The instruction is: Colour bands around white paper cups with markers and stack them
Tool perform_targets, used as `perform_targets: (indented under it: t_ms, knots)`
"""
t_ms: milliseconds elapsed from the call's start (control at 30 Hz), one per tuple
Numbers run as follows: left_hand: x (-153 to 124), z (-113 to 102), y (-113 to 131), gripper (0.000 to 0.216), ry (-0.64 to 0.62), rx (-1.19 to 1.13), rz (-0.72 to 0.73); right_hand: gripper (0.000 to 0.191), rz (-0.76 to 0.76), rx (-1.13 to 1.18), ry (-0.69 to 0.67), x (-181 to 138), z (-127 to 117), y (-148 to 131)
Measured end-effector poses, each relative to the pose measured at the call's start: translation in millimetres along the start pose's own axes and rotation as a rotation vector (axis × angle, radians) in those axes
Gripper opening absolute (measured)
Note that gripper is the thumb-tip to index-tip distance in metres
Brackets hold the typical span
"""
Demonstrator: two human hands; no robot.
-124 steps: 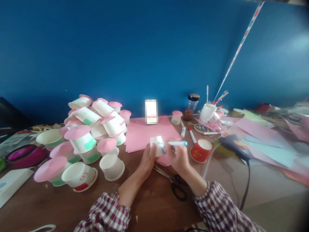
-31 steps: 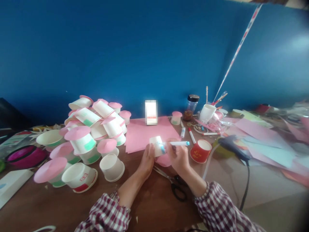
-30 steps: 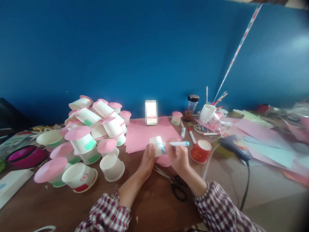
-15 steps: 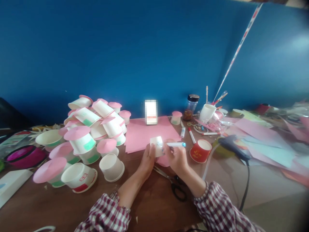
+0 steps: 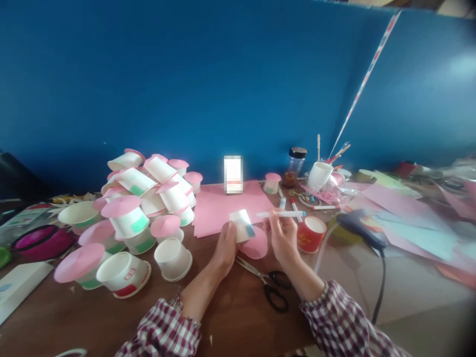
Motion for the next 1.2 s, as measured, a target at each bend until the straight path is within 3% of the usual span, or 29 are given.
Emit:
perform_targets:
  t_ms: [100,300,567,767,1000,1200]
  knots:
    - [1.0,4.6,2.2,0.037,-0.042,-0.139,-0.066,0.02,0.003,-0.068,-0.03,-3.2,2.2,2.3]
    - [3.2,0.0,1.4,0.038,-0.012,-0.363,-0.148,0.02,-0.049,-0.127,-0.024,-8.6,2.6,2.7]
    - [-0.7,-0.7,-4.0,0.044,-0.027,-0.468,-0.281,0.023,-0.035,-0.112,-0.012,-6.3,1.2,4.9]
    - [1.7,-6.2,-6.7,0.048,0.016,-0.479,-0.236,0.018,-0.131,-0.238,-0.076,-10.7,6.9,-6.1]
    - [4.6,-1.9,-1.9,0.059,-0.049,-0.468,-0.178,0.015,-0.229,-0.393,-0.134,-15.7,12.7,-13.4]
    - [2.8,9.8,10.9,0.028,-0.174,-0.421,-0.043,0.016,-0.21,-0.391,-0.132,-14.8,12.4,-13.1]
Point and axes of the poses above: each hand's wrist, its own x-axis towards the middle knuckle, its own z-axis out of the palm, y = z × x, the point moved 7 cm from there along x, towards the middle knuckle, and after that the axes turned 10 degrees about -y, right-handed, at the moved point
